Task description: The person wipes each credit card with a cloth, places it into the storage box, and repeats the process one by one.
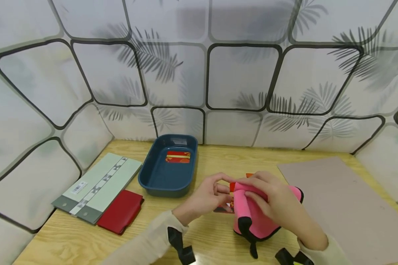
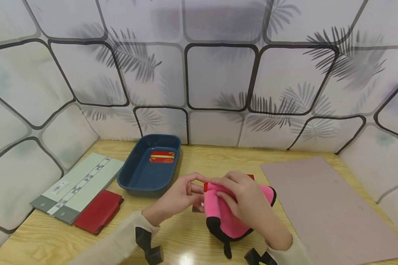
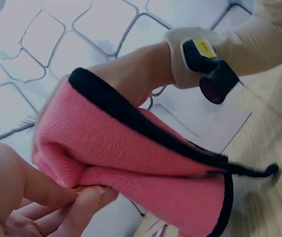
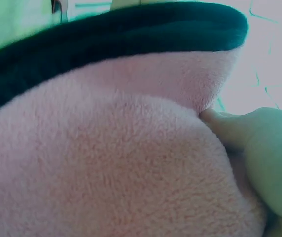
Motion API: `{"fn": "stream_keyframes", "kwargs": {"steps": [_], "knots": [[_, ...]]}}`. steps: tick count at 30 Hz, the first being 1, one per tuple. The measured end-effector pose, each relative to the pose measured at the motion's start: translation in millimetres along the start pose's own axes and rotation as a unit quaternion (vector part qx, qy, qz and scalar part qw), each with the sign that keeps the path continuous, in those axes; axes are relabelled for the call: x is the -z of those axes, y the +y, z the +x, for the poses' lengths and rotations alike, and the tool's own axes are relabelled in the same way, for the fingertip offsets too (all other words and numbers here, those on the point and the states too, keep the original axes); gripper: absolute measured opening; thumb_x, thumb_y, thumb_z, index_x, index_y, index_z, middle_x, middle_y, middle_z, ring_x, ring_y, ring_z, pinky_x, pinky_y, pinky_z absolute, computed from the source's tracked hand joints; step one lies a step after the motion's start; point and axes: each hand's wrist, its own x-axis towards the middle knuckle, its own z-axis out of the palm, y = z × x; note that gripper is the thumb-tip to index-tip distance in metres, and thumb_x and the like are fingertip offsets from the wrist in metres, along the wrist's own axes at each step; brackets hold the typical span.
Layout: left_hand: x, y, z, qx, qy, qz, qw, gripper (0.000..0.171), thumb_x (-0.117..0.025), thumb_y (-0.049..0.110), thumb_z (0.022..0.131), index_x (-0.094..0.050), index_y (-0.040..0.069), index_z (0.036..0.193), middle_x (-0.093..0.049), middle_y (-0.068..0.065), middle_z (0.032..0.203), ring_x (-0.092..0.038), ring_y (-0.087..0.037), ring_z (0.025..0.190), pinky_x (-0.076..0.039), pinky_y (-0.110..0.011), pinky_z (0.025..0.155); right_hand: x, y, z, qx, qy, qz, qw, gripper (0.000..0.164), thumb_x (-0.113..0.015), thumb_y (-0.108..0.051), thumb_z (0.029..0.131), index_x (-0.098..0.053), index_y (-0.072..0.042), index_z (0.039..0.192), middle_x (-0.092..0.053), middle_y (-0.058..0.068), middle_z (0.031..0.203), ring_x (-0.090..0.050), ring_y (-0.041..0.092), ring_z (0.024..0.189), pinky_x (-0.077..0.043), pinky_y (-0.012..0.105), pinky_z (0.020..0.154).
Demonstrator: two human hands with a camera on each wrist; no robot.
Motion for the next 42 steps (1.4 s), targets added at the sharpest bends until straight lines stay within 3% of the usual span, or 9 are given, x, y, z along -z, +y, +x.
{"fn": "stream_keyframes", "kwargs": {"steps": [2,6,11,14,23,28,32,38,42], "knots": [[0.2,1.9,-0.9,0.0,0.003,-0.003,1.0,0.037,-0.05,-0.015,0.089,-0.046,-0.006,0.125,-0.066,-0.031,0.092,-0.063,-0.013,0.062,-0.059,-0.03,0.062,4,3,0,-0.012,-0.004,-0.005,1.0,0.022,-0.07,-0.022,0.088,-0.071,-0.016,0.109,-0.061,-0.004,0.093,-0.055,0.009,0.081,-0.045,0.014,0.071],[2.1,6.1,-3.1,-0.001,0.009,-0.005,0.9999,0.039,-0.051,-0.016,0.089,-0.045,-0.006,0.126,-0.062,-0.031,0.084,-0.061,-0.014,0.057,-0.06,-0.031,0.064,14,8,-2,-0.042,-0.011,-0.019,0.999,0.043,-0.081,0.0,0.069,-0.071,-0.016,0.109,-0.062,-0.006,0.09,-0.055,0.007,0.078,-0.042,0.011,0.068],[8.0,10.1,-4.8,-0.012,0.029,0.016,0.9994,0.039,-0.053,-0.014,0.089,-0.048,-0.004,0.127,-0.065,-0.022,0.078,-0.068,-0.024,0.067,-0.06,-0.042,0.072,26,14,-2,-0.06,-0.012,-0.039,0.997,0.045,-0.081,0.001,0.069,-0.071,-0.014,0.109,-0.062,-0.006,0.088,-0.056,0.007,0.077,-0.044,0.011,0.068],[13.1,11.3,-7.1,-0.016,0.043,0.029,0.9985,0.039,-0.052,-0.014,0.089,-0.048,-0.005,0.127,-0.052,-0.009,0.062,-0.068,-0.029,0.069,-0.06,-0.042,0.074,29,16,-1,-0.052,0.0,-0.038,0.998,0.046,-0.081,0.002,0.068,-0.071,-0.014,0.109,-0.062,-0.006,0.088,-0.056,0.008,0.076,-0.044,0.012,0.067],[45.1,24.2,-12.3,-0.026,0.099,0.046,0.9937,0.044,-0.05,-0.016,0.088,-0.049,-0.006,0.131,-0.041,-0.001,0.058,-0.057,-0.015,0.059,-0.059,-0.047,0.074,31,16,1,-0.035,0.026,-0.019,0.999,0.047,-0.082,0.004,0.065,-0.072,-0.013,0.108,-0.062,-0.008,0.087,-0.057,0.008,0.076,-0.044,0.014,0.065],[74.5,31.9,-12.7,0.009,0.185,0.073,0.98,0.045,-0.052,-0.015,0.087,-0.053,-0.003,0.131,-0.064,-0.014,0.075,-0.062,-0.017,0.069,-0.06,-0.043,0.072,30,16,0,-0.031,0.027,-0.01,0.999,0.046,-0.082,0.004,0.065,-0.073,-0.013,0.107,-0.064,-0.008,0.088,-0.059,0.009,0.078,-0.045,0.015,0.069],[105.1,34.6,-11.4,0.035,0.247,0.086,0.9647,0.044,-0.051,-0.012,0.089,-0.052,-0.003,0.132,-0.068,-0.025,0.099,-0.068,-0.018,0.076,-0.06,-0.043,0.075,29,15,0,-0.032,0.026,-0.008,0.999,0.046,-0.082,0.003,0.066,-0.072,-0.015,0.107,-0.065,-0.009,0.089,-0.06,0.009,0.079,-0.046,0.016,0.071],[146.6,27.2,-6.4,0.064,0.29,0.108,0.9487,0.046,-0.046,-0.01,0.093,-0.045,-0.002,0.138,-0.06,-0.008,0.08,-0.062,-0.016,0.072,-0.06,-0.034,0.068,29,16,-2,-0.036,0.02,-0.005,0.999,0.046,-0.082,0.002,0.066,-0.072,-0.014,0.108,-0.065,-0.009,0.091,-0.061,0.008,0.081,-0.047,0.014,0.075],[164.7,19.9,0.4,0.094,0.316,0.114,0.9373,0.051,-0.039,-0.013,0.091,-0.041,-0.004,0.141,-0.053,-0.008,0.078,-0.053,-0.015,0.064,-0.06,-0.032,0.063,28,18,-2,-0.029,0.024,0.007,0.999,0.047,-0.082,0.004,0.066,-0.072,-0.014,0.108,-0.065,-0.008,0.091,-0.06,0.008,0.081,-0.046,0.014,0.074]]}}
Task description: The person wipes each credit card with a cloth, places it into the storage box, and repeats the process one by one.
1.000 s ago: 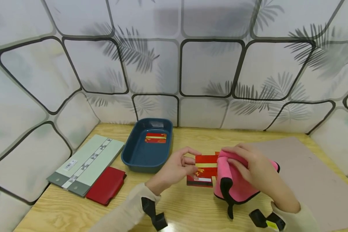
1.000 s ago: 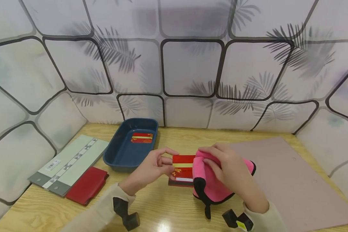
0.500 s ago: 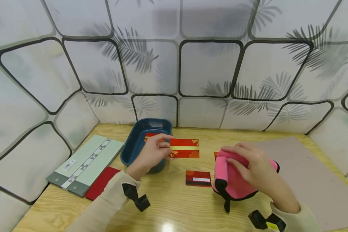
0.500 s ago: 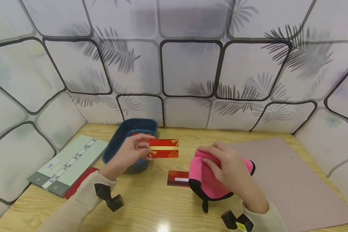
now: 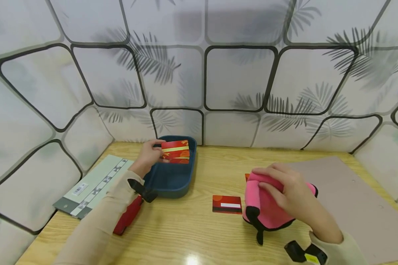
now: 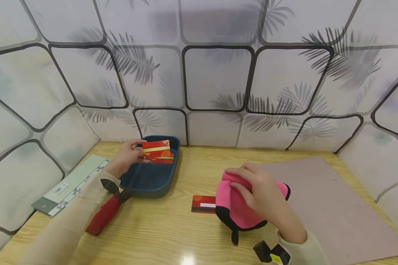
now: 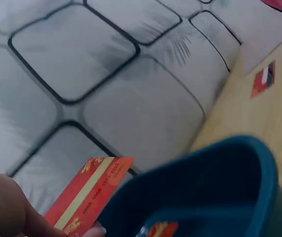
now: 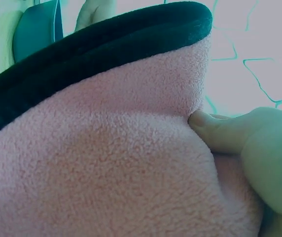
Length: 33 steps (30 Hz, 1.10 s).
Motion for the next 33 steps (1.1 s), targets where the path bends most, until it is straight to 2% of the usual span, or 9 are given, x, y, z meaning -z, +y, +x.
{"fn": "stream_keyframes", "kwargs": {"steps": [8,11,14,17,20,22,25,29,33], "knots": [[-1.2,-17.5,25.4,0.028,0.044,0.101,0.9935,0.057,-0.042,-0.017,0.081,-0.043,-0.006,0.138,-0.046,-0.009,0.067,-0.054,-0.017,0.049,-0.06,-0.039,0.066,-1,-1,0,-0.003,-0.004,0.005,1.0,0.046,-0.081,0.003,0.066,-0.072,-0.014,0.108,-0.064,-0.008,0.09,-0.059,0.008,0.08,-0.045,0.014,0.072],[-2.2,-22.3,30.4,0.034,0.05,0.099,0.9932,0.055,-0.043,-0.015,0.08,-0.043,-0.01,0.135,-0.058,-0.024,0.094,-0.059,-0.016,0.055,-0.06,-0.038,0.068,-1,-3,1,-0.002,-0.007,0.008,1.0,0.045,-0.081,0.002,0.068,-0.072,-0.014,0.108,-0.064,-0.008,0.09,-0.058,0.007,0.079,-0.044,0.014,0.071],[-3.2,-24.7,33.0,0.038,0.051,0.084,0.9944,0.054,-0.044,-0.013,0.08,-0.044,-0.012,0.133,-0.052,-0.033,0.125,-0.066,-0.02,0.065,-0.06,-0.039,0.074,-1,-4,1,-0.002,-0.009,0.008,1.0,0.044,-0.08,0.003,0.068,-0.071,-0.013,0.109,-0.064,-0.007,0.09,-0.058,0.008,0.078,-0.044,0.014,0.07],[-4.3,-25.2,34.2,0.037,0.048,0.079,0.9951,0.052,-0.043,-0.009,0.082,-0.045,-0.013,0.134,-0.051,-0.035,0.128,-0.07,-0.027,0.078,-0.059,-0.039,0.078,0,-4,1,-0.006,-0.016,0.001,1.0,0.045,-0.08,0.003,0.069,-0.071,-0.013,0.109,-0.064,-0.007,0.091,-0.058,0.007,0.079,-0.044,0.013,0.07],[-3.4,-23.9,33.3,0.027,0.055,0.105,0.9927,0.048,-0.041,-0.004,0.085,-0.05,-0.012,0.132,-0.055,-0.032,0.127,-0.064,-0.025,0.077,-0.058,-0.03,0.066,1,-3,1,-0.011,-0.022,-0.006,1.0,0.045,-0.081,0.002,0.069,-0.07,-0.013,0.11,-0.064,-0.007,0.093,-0.059,0.008,0.081,-0.045,0.013,0.073],[-2.1,-22.6,32.1,0.018,0.06,0.117,0.9912,0.046,-0.04,-0.003,0.086,-0.054,-0.01,0.13,-0.057,-0.03,0.125,-0.053,-0.019,0.068,-0.045,-0.024,0.054,2,-4,1,-0.014,-0.024,-0.009,1.0,0.044,-0.081,0.001,0.069,-0.07,-0.012,0.11,-0.064,-0.007,0.093,-0.06,0.009,0.082,-0.045,0.013,0.074],[-0.5,-20.2,29.6,0.008,0.055,0.116,0.9917,0.045,-0.039,-0.002,0.088,-0.056,-0.008,0.129,-0.059,-0.028,0.12,-0.046,-0.015,0.065,-0.034,-0.022,0.052,4,-4,2,-0.022,-0.025,-0.009,0.999,0.043,-0.08,0.001,0.07,-0.07,-0.011,0.109,-0.065,-0.007,0.093,-0.061,0.009,0.083,-0.045,0.011,0.077],[-1.1,-16.1,24.2,-0.001,0.021,0.094,0.9953,0.042,-0.039,0.0,0.094,-0.051,-0.009,0.133,-0.056,-0.031,0.125,-0.063,-0.029,0.092,-0.055,-0.029,0.079,8,-4,2,-0.034,-0.026,-0.014,0.999,0.041,-0.08,0.001,0.071,-0.071,-0.01,0.109,-0.066,-0.006,0.094,-0.062,0.01,0.084,-0.045,0.008,0.08],[-4.4,-8.3,17.0,-0.012,-0.005,0.028,0.9995,0.039,-0.043,0.001,0.099,-0.047,-0.011,0.135,-0.051,-0.031,0.134,-0.059,-0.037,0.116,-0.051,-0.04,0.097,15,-3,3,-0.042,-0.025,-0.028,0.998,0.043,-0.08,0.002,0.07,-0.07,-0.01,0.11,-0.067,-0.005,0.094,-0.062,0.01,0.083,-0.044,0.006,0.081]]}}
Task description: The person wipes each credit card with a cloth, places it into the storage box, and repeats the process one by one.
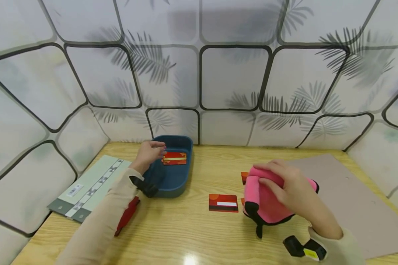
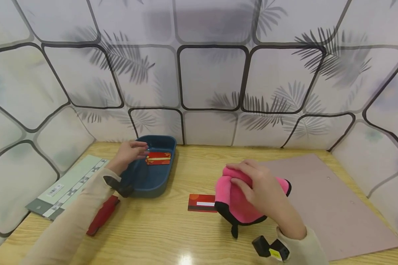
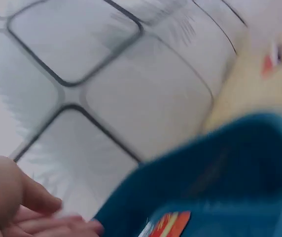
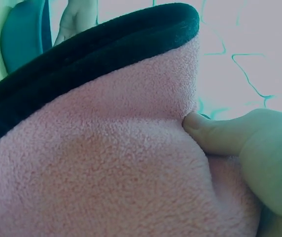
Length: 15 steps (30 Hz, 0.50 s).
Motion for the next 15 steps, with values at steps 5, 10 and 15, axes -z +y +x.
{"fn": "stream_keyframes", "kwargs": {"steps": [5,10,15], "knots": [[-12.1,12.3,-11.8,-0.026,-0.029,-0.13,0.9908,0.041,-0.052,0.0,0.097,-0.047,-0.007,0.137,-0.051,-0.028,0.136,-0.07,-0.014,0.096,-0.055,-0.03,0.089,10,4,0,-0.004,0.014,-0.008,1.0,0.047,-0.081,0.003,0.068,-0.071,-0.011,0.112,-0.067,-0.005,0.093,-0.06,0.008,0.081,-0.044,0.007,0.077],[-39.9,23.2,-26.9,-0.052,-0.097,-0.214,0.9705,0.042,-0.051,0.0,0.097,-0.044,-0.007,0.138,-0.05,-0.027,0.137,-0.069,-0.008,0.091,-0.049,-0.041,0.099,17,7,-2,-0.006,0.028,-0.007,1.0,0.05,-0.082,0.005,0.066,-0.071,-0.011,0.112,-0.069,-0.004,0.094,-0.06,0.007,0.082,-0.044,0.004,0.079],[-71.5,33.4,-39.9,-0.078,-0.135,-0.242,0.9577,0.033,-0.053,-0.001,0.096,-0.052,-0.008,0.128,-0.069,-0.009,0.112,-0.071,-0.015,0.092,-0.051,-0.044,0.096,20,9,-2,-0.009,0.039,-0.018,0.999,0.05,-0.083,0.004,0.065,-0.071,-0.011,0.111,-0.07,-0.003,0.094,-0.062,0.008,0.083,-0.044,0.004,0.081]]}}
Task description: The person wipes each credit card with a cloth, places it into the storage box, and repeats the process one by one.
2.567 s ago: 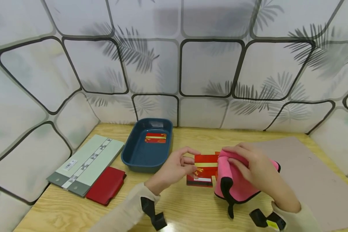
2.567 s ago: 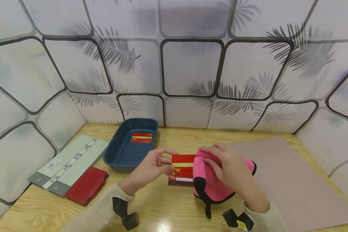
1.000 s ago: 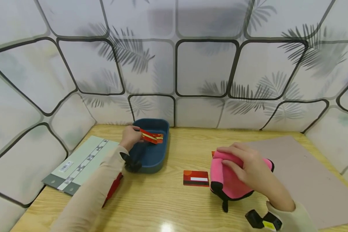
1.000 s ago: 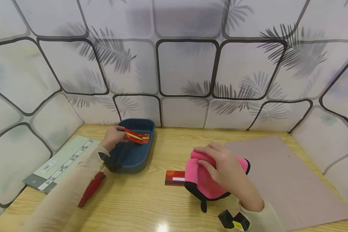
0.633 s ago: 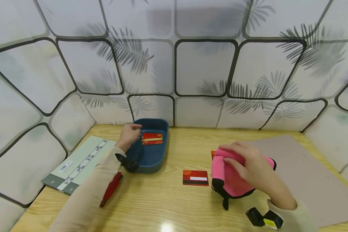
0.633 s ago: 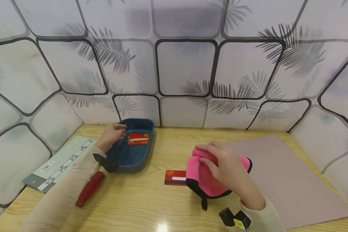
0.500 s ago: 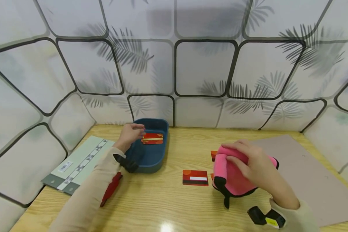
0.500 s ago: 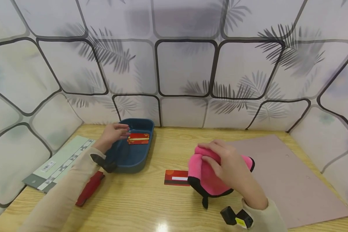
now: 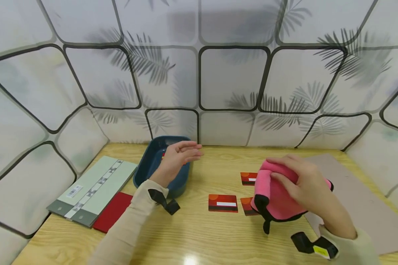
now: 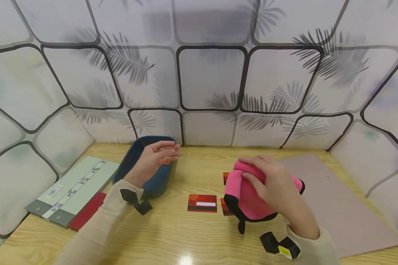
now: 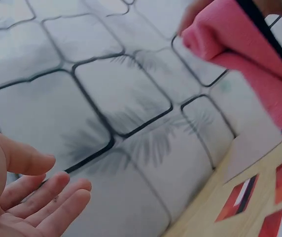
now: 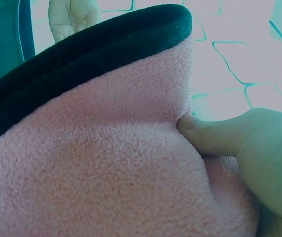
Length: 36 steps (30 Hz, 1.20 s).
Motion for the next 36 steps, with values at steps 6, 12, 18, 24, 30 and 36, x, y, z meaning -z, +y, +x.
{"fn": "stream_keyframes", "kwargs": {"steps": [6,12,18,24,30,36], "knots": [[-38.5,-13.9,3.7,0.006,-0.031,-0.007,0.9995,0.022,-0.058,-0.003,0.093,-0.058,-0.008,0.114,-0.07,-0.002,0.095,-0.07,-0.012,0.081,-0.056,-0.042,0.088,5,0,0,-0.007,-0.001,-0.004,1.0,0.05,-0.083,0.004,0.064,-0.071,-0.011,0.111,-0.07,-0.003,0.095,-0.06,0.007,0.083,-0.043,0.004,0.081],[-69.0,-40.0,16.5,0.038,-0.035,0.065,0.9965,0.025,-0.06,-0.002,0.091,-0.059,-0.009,0.116,-0.067,-0.022,0.111,-0.069,-0.016,0.082,-0.059,-0.035,0.08,12,0,1,-0.011,-0.005,-0.012,1.0,0.049,-0.082,0.004,0.065,-0.071,-0.01,0.111,-0.071,-0.002,0.095,-0.06,0.004,0.084,-0.043,0.002,0.079],[-84.2,-67.1,30.2,0.057,-0.016,0.102,0.993,0.025,-0.064,0.0,0.089,-0.062,-0.007,0.113,-0.066,-0.022,0.112,-0.067,-0.017,0.087,-0.057,-0.029,0.075,15,2,1,-0.005,0.003,-0.009,1.0,0.05,-0.082,0.004,0.064,-0.071,-0.009,0.11,-0.071,0.001,0.096,-0.061,0.002,0.086,-0.042,0.002,0.082],[-93.2,-89.2,42.1,0.081,-0.056,0.122,0.9875,0.035,-0.068,0.005,0.088,-0.06,-0.007,0.119,-0.062,-0.022,0.116,-0.061,-0.012,0.084,-0.057,-0.032,0.078,16,1,1,-0.015,0.004,-0.013,1.0,0.05,-0.082,0.005,0.065,-0.071,-0.01,0.111,-0.071,0.001,0.097,-0.061,0.006,0.086,-0.042,0.002,0.081],[-96.1,-105.8,45.2,0.078,-0.1,0.185,0.9747,0.041,-0.072,0.01,0.086,-0.059,0.001,0.124,-0.058,-0.018,0.119,-0.057,-0.02,0.096,-0.053,-0.034,0.083,17,2,0,-0.018,-0.001,-0.018,1.0,0.049,-0.082,0.003,0.066,-0.071,-0.01,0.111,-0.071,0.001,0.097,-0.06,0.006,0.088,-0.043,0.002,0.08],[-102.1,-113.7,51.0,0.008,-0.068,0.349,0.9347,0.057,-0.085,0.025,0.073,-0.061,0.01,0.123,-0.041,-0.012,0.124,-0.033,-0.025,0.112,-0.036,-0.035,0.092,18,3,-1,-0.023,0.0,-0.019,1.0,0.05,-0.083,0.004,0.065,-0.071,-0.011,0.112,-0.071,0.0,0.096,-0.06,0.007,0.085,-0.044,0.004,0.077]]}}
